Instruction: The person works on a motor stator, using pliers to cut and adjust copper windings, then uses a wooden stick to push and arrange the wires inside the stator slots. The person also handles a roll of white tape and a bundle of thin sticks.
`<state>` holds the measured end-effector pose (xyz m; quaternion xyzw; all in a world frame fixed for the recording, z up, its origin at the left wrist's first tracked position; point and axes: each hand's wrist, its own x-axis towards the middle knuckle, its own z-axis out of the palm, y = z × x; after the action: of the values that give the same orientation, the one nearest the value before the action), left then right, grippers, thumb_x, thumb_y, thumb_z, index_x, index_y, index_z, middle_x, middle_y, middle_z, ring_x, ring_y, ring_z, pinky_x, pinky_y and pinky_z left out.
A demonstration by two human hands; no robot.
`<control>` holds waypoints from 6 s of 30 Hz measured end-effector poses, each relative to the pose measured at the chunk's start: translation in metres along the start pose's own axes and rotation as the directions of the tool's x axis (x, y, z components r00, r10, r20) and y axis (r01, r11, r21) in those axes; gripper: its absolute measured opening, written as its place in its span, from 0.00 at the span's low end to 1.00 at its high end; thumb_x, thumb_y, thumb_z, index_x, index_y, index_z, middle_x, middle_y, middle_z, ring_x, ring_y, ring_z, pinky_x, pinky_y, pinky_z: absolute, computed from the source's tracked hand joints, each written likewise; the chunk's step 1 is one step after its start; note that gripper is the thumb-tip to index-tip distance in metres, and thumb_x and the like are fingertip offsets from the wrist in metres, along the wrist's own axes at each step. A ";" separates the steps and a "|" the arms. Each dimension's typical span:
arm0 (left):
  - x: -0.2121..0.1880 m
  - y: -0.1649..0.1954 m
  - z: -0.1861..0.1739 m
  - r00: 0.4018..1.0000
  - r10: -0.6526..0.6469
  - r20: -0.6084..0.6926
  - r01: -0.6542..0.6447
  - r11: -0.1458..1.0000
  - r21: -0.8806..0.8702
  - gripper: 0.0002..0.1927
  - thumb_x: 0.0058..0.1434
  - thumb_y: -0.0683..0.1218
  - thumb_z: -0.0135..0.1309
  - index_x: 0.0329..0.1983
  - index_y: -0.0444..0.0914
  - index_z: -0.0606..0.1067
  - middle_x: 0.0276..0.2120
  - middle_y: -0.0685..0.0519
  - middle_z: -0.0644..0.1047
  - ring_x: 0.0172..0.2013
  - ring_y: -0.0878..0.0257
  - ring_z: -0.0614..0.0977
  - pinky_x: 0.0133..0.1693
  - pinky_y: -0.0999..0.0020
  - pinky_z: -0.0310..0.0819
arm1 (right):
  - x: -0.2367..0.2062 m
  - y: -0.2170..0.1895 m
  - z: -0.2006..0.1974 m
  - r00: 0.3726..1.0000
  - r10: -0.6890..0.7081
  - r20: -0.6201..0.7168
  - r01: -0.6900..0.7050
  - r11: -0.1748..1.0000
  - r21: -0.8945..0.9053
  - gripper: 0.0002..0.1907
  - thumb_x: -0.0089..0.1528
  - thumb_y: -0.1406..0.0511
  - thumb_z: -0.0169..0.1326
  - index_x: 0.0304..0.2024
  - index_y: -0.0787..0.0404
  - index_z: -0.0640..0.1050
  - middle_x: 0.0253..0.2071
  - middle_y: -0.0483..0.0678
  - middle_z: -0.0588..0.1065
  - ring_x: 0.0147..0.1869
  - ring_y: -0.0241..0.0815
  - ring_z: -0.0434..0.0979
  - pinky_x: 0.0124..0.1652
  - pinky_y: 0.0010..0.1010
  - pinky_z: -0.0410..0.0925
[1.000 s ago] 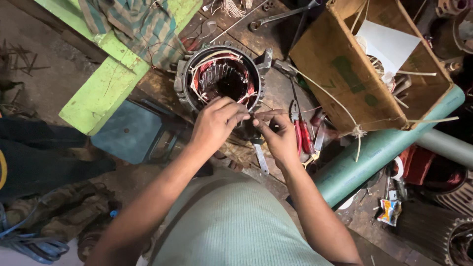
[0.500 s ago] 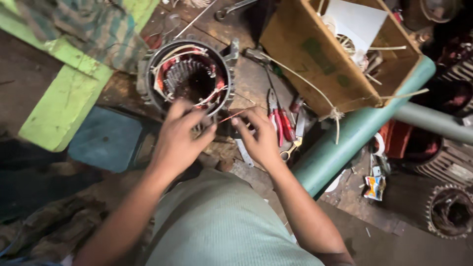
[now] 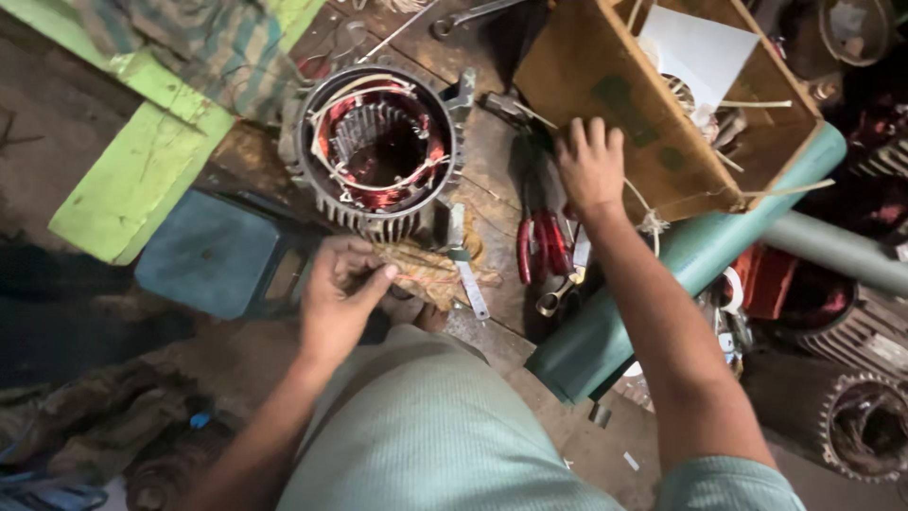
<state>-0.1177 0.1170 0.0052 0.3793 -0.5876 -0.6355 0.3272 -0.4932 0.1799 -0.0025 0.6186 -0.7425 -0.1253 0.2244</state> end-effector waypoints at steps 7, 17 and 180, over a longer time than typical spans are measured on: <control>-0.010 -0.015 0.005 0.915 -0.353 0.196 0.384 0.610 -0.694 0.10 0.65 0.41 0.53 0.49 0.39 0.70 0.44 0.54 0.79 0.47 0.61 0.83 0.54 0.61 0.81 | -0.009 0.008 -0.054 0.922 0.350 -0.162 -0.215 0.814 0.539 0.14 0.64 0.72 0.57 0.53 0.63 0.78 0.53 0.59 0.69 0.55 0.59 0.72 0.50 0.44 0.69; 0.001 0.000 0.013 0.887 0.445 0.121 -0.458 0.819 0.347 0.06 0.64 0.39 0.59 0.42 0.34 0.75 0.44 0.48 0.81 0.44 0.53 0.85 0.45 0.62 0.81 | -0.047 -0.069 -0.168 0.881 0.435 -0.188 -0.213 0.718 0.663 0.13 0.62 0.70 0.65 0.49 0.55 0.83 0.42 0.48 0.75 0.45 0.50 0.75 0.43 0.41 0.68; -0.042 0.144 0.049 0.850 0.324 0.415 -0.420 0.892 0.165 0.12 0.66 0.46 0.60 0.50 0.38 0.82 0.38 0.51 0.86 0.34 0.64 0.88 0.36 0.70 0.81 | -0.099 -0.046 -0.219 0.947 0.244 0.211 0.007 -0.670 0.742 0.12 0.70 0.66 0.56 0.51 0.68 0.73 0.46 0.53 0.76 0.50 0.50 0.84 0.49 0.42 0.80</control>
<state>-0.1433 0.1635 0.1539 0.1663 -0.7771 -0.5410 0.2754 -0.3335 0.2871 0.1486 0.3488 -0.4860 0.6956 -0.3979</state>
